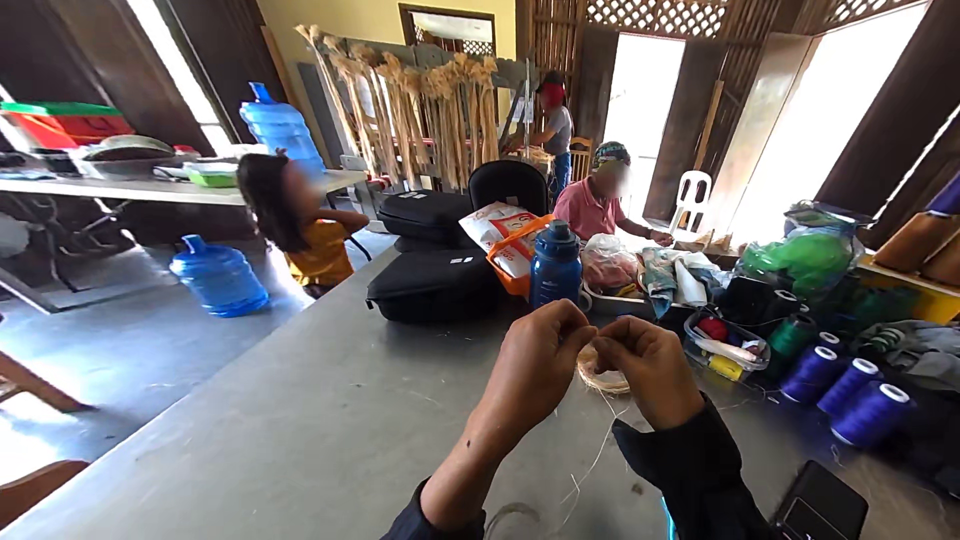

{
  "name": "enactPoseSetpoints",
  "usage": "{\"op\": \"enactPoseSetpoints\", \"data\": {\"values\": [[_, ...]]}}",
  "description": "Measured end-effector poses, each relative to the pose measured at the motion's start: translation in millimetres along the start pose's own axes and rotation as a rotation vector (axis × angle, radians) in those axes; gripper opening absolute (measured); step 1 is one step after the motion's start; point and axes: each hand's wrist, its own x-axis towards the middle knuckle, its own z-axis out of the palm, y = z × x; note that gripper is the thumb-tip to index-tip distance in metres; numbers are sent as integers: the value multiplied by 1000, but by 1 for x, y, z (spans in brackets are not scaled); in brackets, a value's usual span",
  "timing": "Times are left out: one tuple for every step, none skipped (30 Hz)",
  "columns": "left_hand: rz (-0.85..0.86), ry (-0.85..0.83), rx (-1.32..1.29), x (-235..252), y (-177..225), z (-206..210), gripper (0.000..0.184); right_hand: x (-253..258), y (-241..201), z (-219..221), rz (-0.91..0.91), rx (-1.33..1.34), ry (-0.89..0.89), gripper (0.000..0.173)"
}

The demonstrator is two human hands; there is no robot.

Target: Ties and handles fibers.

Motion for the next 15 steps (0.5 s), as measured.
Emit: {"op": "enactPoseSetpoints", "data": {"values": [[-9,-3,-24,0,0,0,10,-1,0,0,-8,-9,3,6],[-20,-5,-54,0,0,-1,9,-1,0,0,-18,-21,0,6],[-29,-6,-88,0,1,-2,9,-3,0,0,-33,-28,-1,7],[-36,-6,-119,0,2,-2,10,-4,0,0,-52,-36,-4,7],[-40,-4,-143,0,2,-2,10,-5,0,0,-70,-41,-5,7],[-42,2,-155,-1,3,-1,11,-7,0,0,-84,-45,0,8],[-41,8,-156,-1,5,-1,11,-8,-1,0,-94,-50,5,8],[-38,18,-146,-2,7,0,11,-8,-2,-1,-100,-62,4,8],[-26,28,-120,-3,7,-1,10,-9,-3,0,-103,-83,0,7],[-7,35,-81,-4,8,-2,8,-9,-5,1,-107,-122,-2,6],[14,29,-46,-6,8,-5,6,-10,-6,2,-113,-174,3,5],[33,10,-23,-8,9,-7,5,-12,-7,3,-123,-216,23,5],[56,-18,-12,-10,9,-10,5,-15,-8,3,-147,-261,53,5],[85,-46,-4,-11,9,-12,5,-18,-10,2,-183,-305,84,5],[113,-69,9,-12,9,-13,5,-22,-12,1,-222,-338,107,6]]}}
